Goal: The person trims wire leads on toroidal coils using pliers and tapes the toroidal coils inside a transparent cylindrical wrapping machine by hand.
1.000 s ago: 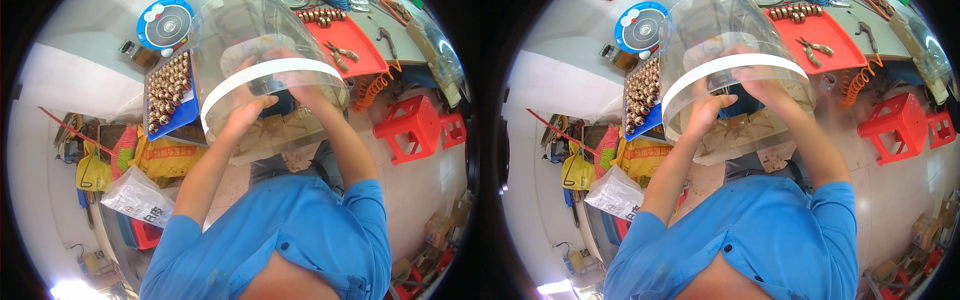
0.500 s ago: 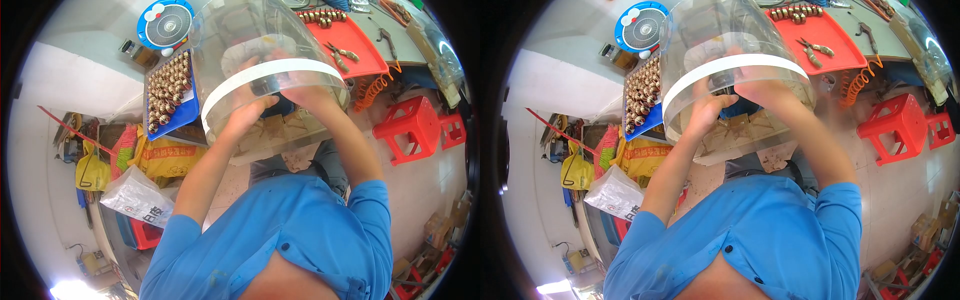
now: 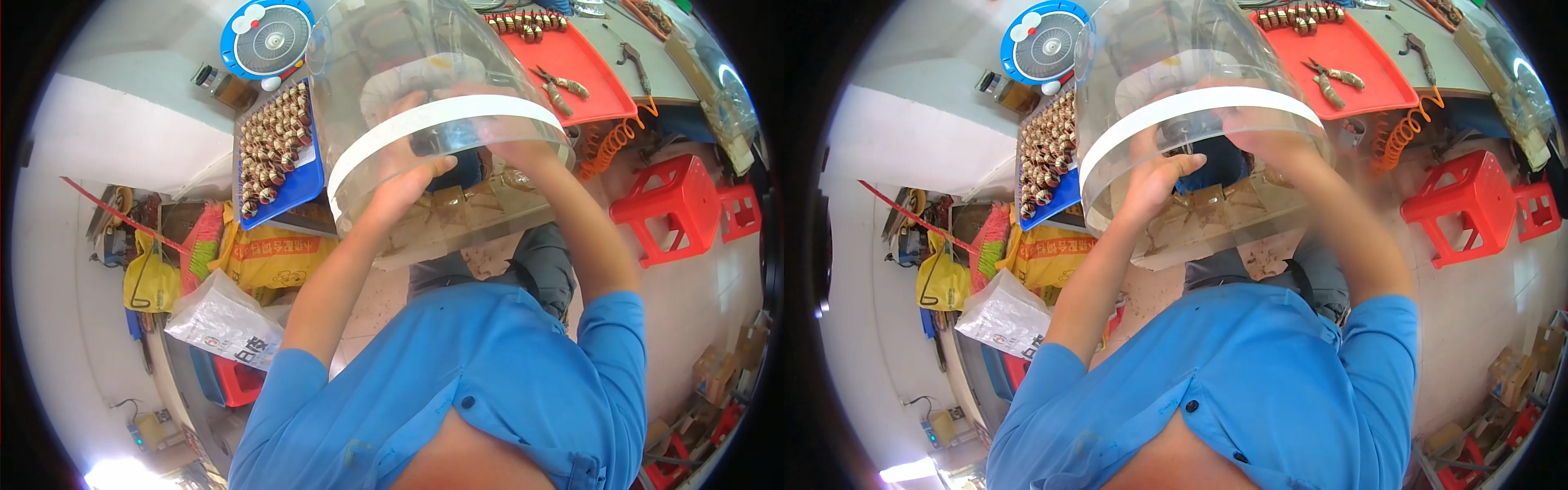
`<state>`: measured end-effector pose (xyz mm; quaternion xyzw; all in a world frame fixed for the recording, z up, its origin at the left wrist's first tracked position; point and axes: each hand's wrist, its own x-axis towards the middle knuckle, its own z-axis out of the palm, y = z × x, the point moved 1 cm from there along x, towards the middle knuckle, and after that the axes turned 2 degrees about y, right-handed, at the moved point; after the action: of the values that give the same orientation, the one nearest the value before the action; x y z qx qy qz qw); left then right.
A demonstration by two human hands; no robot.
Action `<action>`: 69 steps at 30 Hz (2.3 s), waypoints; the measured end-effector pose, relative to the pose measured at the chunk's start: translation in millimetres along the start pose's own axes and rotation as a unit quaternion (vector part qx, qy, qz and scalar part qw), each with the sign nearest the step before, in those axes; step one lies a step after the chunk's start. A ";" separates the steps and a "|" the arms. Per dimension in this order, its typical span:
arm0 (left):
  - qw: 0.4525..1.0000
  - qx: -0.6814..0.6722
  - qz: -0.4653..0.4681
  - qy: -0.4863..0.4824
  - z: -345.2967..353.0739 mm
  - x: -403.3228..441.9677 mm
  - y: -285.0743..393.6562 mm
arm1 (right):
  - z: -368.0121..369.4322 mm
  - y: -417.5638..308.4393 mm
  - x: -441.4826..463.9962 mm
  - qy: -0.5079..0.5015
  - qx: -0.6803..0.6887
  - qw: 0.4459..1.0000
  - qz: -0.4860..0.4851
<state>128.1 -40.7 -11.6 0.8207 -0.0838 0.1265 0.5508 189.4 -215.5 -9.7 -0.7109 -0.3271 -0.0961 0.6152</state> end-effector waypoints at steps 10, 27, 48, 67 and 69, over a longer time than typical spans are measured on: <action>0.997 0.072 -0.010 -0.014 -1.2 0.3 -7.6 | -10.3 -22.1 15.2 -0.016 -0.126 0.990 0.065; 0.997 0.079 0.025 0.004 -1.4 1.2 8.1 | -1.4 -21.1 16.1 0.050 -0.199 0.979 -0.010; 1.000 0.011 -0.018 0.015 1.8 -0.4 11.0 | 8.3 0.6 16.5 0.045 -0.050 0.997 0.025; 0.999 0.047 0.011 0.008 1.0 0.2 4.1 | 3.1 8.1 -19.2 0.009 0.022 0.987 0.160; 0.999 0.037 0.006 0.010 1.9 -0.5 3.8 | 0.2 6.1 -17.8 -0.013 0.021 0.988 0.151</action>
<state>126.8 -43.9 -9.0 0.8386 -0.0791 0.1409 0.5203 179.3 -221.6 -24.3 -0.7403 -0.2262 0.0144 0.6329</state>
